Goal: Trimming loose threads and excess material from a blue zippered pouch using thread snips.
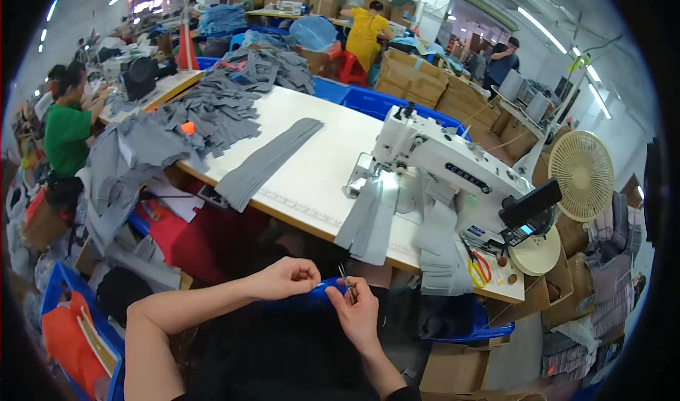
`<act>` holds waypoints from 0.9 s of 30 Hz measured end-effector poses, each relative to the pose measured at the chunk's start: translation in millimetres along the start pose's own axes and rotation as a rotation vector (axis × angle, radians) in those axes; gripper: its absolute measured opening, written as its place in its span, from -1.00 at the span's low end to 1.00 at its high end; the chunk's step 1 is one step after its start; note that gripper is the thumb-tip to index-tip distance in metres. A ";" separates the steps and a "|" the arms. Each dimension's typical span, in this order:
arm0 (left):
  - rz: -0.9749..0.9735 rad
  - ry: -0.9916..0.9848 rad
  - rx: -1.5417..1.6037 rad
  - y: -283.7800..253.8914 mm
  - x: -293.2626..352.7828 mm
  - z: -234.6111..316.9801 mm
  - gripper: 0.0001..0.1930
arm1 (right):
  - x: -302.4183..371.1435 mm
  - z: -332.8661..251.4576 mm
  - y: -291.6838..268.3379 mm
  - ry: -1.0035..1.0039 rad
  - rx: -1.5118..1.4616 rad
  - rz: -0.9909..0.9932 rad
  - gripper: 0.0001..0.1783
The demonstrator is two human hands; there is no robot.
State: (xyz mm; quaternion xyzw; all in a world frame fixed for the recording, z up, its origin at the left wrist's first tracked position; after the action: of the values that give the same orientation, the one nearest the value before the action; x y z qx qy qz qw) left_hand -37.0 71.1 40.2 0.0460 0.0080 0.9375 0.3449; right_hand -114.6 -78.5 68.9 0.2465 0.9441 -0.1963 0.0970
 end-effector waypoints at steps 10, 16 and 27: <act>0.074 0.273 -0.211 0.5 9.7 9.7 -0.85 | 3.5 9.7 16.3 -0.031 -0.243 0.004 -0.80; 0.132 0.212 -0.213 -5.0 18.5 4.2 -0.87 | 16.8 7.3 39.6 -0.013 -0.196 -0.259 -0.80; 0.143 0.348 -0.319 -5.4 34.2 45.1 -0.83 | 8.7 4.7 37.6 0.150 -0.474 -0.342 -0.84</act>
State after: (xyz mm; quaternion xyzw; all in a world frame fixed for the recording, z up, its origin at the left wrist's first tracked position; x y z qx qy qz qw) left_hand -55.3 96.6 87.7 -0.1706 -0.0842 0.9428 0.2738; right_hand -102.8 -46.6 50.0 0.0682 0.9959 0.0350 0.0472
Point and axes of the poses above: each hand's wrist, its own x-axis away from the middle knuckle, its own y-axis out of the palm, z = x × y, the point moved 7 cm from there along -x, towards the middle knuckle, and after that the axes turned 13 degrees about z, right-handed, at the moved point
